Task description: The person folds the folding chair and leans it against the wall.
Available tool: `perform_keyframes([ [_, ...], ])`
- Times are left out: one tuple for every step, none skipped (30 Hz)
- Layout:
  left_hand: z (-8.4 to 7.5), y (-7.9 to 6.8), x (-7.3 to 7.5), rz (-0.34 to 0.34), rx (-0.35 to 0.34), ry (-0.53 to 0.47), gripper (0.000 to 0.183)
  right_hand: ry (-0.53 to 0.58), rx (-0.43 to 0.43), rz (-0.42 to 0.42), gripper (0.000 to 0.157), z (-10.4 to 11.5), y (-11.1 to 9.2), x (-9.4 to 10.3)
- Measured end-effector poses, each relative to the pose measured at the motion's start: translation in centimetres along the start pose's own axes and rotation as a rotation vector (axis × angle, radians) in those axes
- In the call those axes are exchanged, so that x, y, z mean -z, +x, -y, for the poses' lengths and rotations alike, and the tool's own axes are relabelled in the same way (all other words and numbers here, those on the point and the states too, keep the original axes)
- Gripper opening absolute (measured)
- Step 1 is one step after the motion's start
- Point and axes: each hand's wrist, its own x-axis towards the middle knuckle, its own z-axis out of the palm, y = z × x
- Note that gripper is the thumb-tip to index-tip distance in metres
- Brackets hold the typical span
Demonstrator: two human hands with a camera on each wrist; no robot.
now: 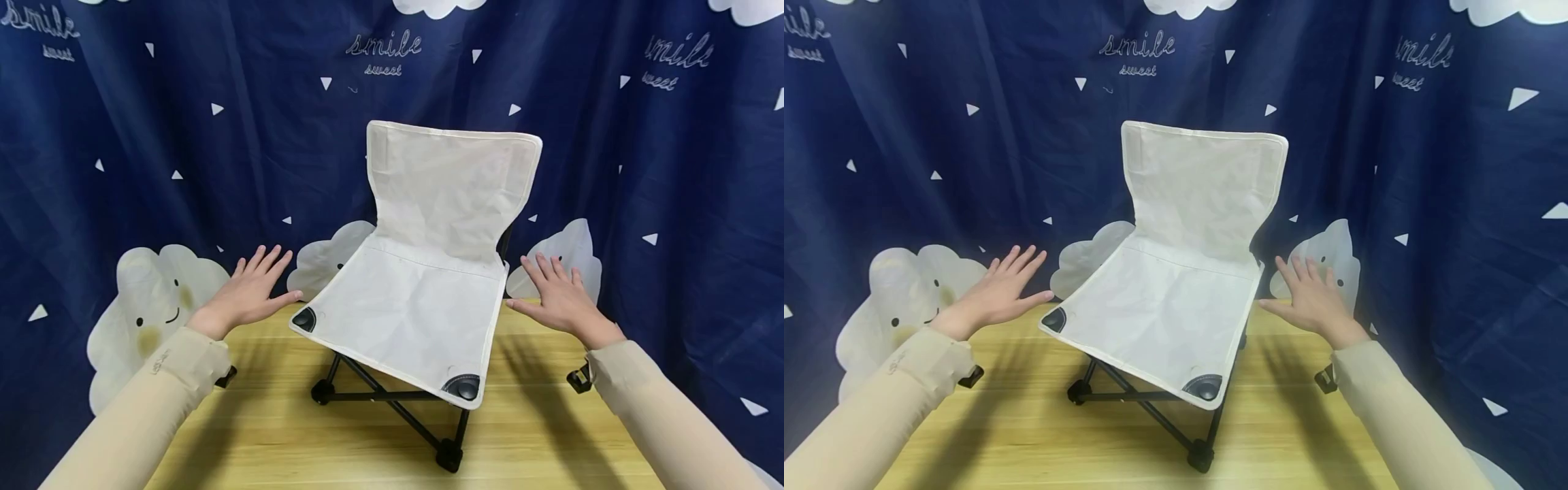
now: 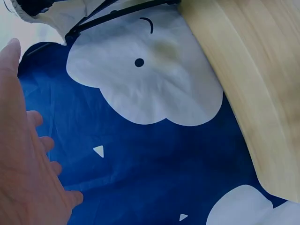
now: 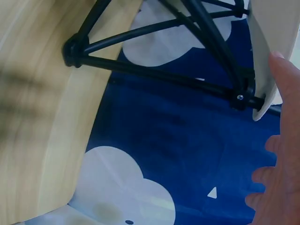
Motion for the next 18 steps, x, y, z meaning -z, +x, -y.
perform_keyframes([
  [0.0, 0.0, 0.0, 0.001, -0.002, -0.003, 0.100, 0.003, 0.004, -0.002, 0.105, 0.1, 0.0, 0.0],
  [0.0, 0.0, 0.0, 0.002, -0.003, -0.009, 0.099, 0.007, 0.009, -0.006, 0.105, 0.2, 0.0, 0.1],
  [-0.1, -0.1, 0.0, 0.004, -0.006, -0.015, 0.099, 0.008, 0.014, -0.011, 0.105, 0.3, -0.1, 0.1],
  [-0.1, -0.1, 0.1, 0.005, -0.007, -0.021, 0.099, 0.011, 0.020, -0.016, 0.105, 0.4, -0.1, 0.2],
  [-0.1, -0.2, 0.1, 0.005, -0.009, -0.026, 0.099, 0.013, 0.024, -0.020, 0.105, 0.5, -0.1, 0.2],
  [-0.2, -0.3, 0.2, 0.004, -0.012, -0.029, 0.099, 0.015, 0.029, -0.023, 0.105, 0.6, -0.2, 0.3],
  [-0.2, -0.3, 0.3, 0.003, -0.015, -0.035, 0.099, 0.017, 0.033, -0.026, 0.105, 0.8, -0.2, 0.3],
  [-0.2, -0.4, 0.4, 0.003, -0.019, -0.042, 0.099, 0.017, 0.038, -0.031, 0.105, 0.9, -0.2, 0.4],
  [-0.3, -0.5, 0.5, 0.002, -0.024, -0.047, 0.099, 0.017, 0.042, -0.034, 0.105, 1.0, -0.3, 0.4],
  [-0.3, -0.5, 0.5, 0.001, -0.028, -0.052, 0.099, 0.017, 0.047, -0.037, 0.105, 1.1, -0.3, 0.5],
  [-0.4, -0.6, 0.6, -0.001, -0.032, -0.056, 0.099, 0.018, 0.054, -0.041, 0.104, 1.2, -0.3, 0.6],
  [-0.4, -0.6, 0.7, -0.003, -0.037, -0.061, 0.099, 0.017, 0.061, -0.047, 0.104, 1.3, -0.4, 0.7],
  [-0.4, -0.7, 0.7, -0.005, -0.041, -0.066, 0.099, 0.017, 0.068, -0.052, 0.104, 1.3, -0.4, 0.7],
  [-0.5, -0.7, 0.8, -0.008, -0.046, -0.070, 0.099, 0.021, 0.075, -0.058, 0.103, 1.4, -0.4, 0.8],
  [-0.5, -0.8, 0.8, -0.011, -0.050, -0.075, 0.100, 0.027, 0.082, -0.064, 0.103, 1.5, -0.4, 0.9],
  [-0.5, -0.8, 0.9, -0.015, -0.056, -0.080, 0.100, 0.034, 0.089, -0.072, 0.103, 1.6, -0.5, 0.9],
  [-0.6, -0.9, 0.9, -0.019, -0.063, -0.087, 0.100, 0.041, 0.096, -0.080, 0.102, 1.6, -0.5, 1.0],
  [-0.6, -0.9, 0.9, -0.024, -0.069, -0.092, 0.100, 0.049, 0.102, -0.088, 0.101, 1.7, -0.5, 1.1],
])
